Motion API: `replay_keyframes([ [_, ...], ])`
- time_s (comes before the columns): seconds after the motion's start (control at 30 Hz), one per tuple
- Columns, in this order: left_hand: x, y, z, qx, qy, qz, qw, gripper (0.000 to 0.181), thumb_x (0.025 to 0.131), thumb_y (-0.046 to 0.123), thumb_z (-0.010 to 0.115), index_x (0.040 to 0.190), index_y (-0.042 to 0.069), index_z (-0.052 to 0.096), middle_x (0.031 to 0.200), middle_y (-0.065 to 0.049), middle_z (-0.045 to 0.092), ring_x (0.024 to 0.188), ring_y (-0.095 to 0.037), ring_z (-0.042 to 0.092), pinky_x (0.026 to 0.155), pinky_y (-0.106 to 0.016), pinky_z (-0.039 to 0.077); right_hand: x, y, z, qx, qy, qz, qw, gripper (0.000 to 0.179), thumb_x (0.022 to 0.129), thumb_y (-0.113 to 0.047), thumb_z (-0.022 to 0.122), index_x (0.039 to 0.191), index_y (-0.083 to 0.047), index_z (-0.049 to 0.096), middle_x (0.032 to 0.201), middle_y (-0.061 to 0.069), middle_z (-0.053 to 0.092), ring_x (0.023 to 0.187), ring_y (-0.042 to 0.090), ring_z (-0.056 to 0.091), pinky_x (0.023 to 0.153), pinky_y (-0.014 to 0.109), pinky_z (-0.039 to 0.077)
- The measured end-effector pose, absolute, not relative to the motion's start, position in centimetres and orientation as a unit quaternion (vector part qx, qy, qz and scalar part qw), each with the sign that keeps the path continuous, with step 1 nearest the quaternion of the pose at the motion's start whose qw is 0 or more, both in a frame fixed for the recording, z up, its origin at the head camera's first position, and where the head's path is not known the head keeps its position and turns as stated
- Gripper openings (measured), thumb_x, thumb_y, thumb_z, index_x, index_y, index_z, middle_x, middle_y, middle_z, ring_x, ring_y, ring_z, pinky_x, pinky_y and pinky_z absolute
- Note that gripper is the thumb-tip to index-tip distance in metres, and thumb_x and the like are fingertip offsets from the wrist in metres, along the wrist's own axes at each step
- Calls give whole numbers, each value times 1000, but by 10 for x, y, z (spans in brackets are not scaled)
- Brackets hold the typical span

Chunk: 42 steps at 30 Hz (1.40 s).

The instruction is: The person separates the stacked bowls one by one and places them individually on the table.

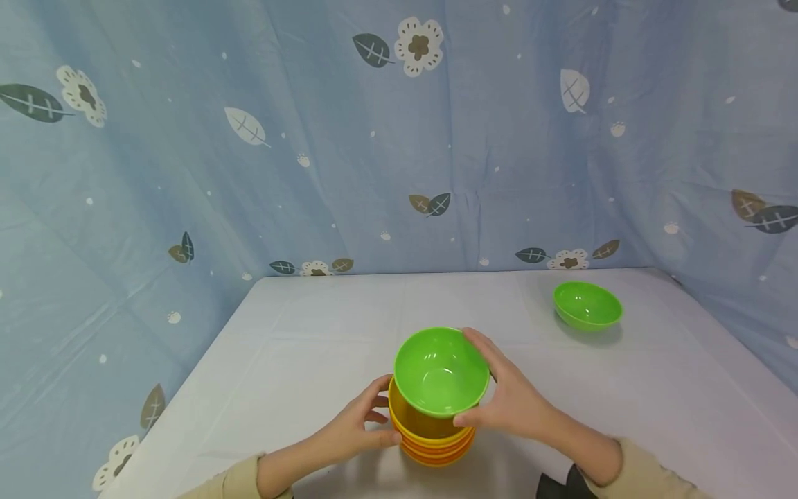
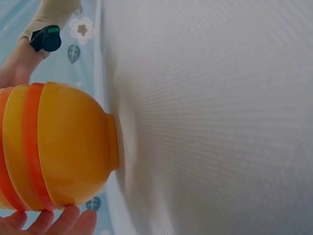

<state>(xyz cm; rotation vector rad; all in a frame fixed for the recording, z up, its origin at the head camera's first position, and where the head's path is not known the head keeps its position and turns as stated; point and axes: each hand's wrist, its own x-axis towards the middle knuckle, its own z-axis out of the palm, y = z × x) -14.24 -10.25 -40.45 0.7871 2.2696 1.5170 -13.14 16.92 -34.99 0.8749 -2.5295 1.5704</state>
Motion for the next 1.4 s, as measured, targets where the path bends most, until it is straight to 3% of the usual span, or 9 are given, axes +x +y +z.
replay_keyframes([
  [0.23,-143,-103,-405,274,793,524,147,73,80,41,67,140,23,30,136,-2,39,110,-12,50,85,-28,46,-137,173,-342,277,-816,507,30,103,65,-10,81,146,-6,17,147,25,19,125,48,24,91,66,31],
  [0.3,-142,-103,-406,274,793,524,146,73,80,41,68,140,23,30,136,-2,40,109,-11,50,85,-28,46,-138,173,-340,274,-820,500,36,103,65,-8,81,145,-5,17,146,24,21,125,46,27,93,60,34],
  [0.37,-142,-103,-406,273,794,523,147,73,80,41,68,140,22,30,136,-2,40,109,-11,50,85,-28,46,-140,173,-338,271,-825,494,43,103,64,-6,81,145,-4,18,146,24,22,124,43,29,97,45,39],
  [0.43,-142,-103,-405,272,794,523,148,73,80,42,67,140,22,30,136,-2,40,109,-11,50,85,-29,47,-143,173,-335,266,-829,490,48,103,64,-5,81,145,-2,18,145,24,23,124,42,30,97,43,39],
  [0.53,-142,-103,-405,273,794,522,151,74,80,43,67,140,21,30,136,-2,40,109,-11,49,85,-29,47,-146,173,-332,255,-832,490,49,102,64,-6,81,144,0,17,145,25,22,126,45,28,99,49,36],
  [0.6,-142,-103,-405,273,794,522,151,74,80,43,67,140,21,30,136,-2,39,109,-11,49,85,-29,47,-148,173,-330,248,-834,490,50,103,64,-7,81,144,1,17,145,27,21,127,48,26,95,62,29],
  [0.73,-143,-103,-404,273,794,521,151,73,80,43,67,140,21,30,136,-2,40,109,-11,50,85,-28,46,-156,174,-328,233,-836,494,53,103,64,-7,81,144,2,16,145,29,18,128,50,21,95,68,23],
  [1.4,-142,-105,-400,267,789,528,165,73,80,41,68,140,22,30,137,-2,39,109,-12,49,86,-31,46,-211,176,-349,130,-873,469,41,106,70,-26,79,145,1,10,147,27,15,131,46,22,102,58,27],
])
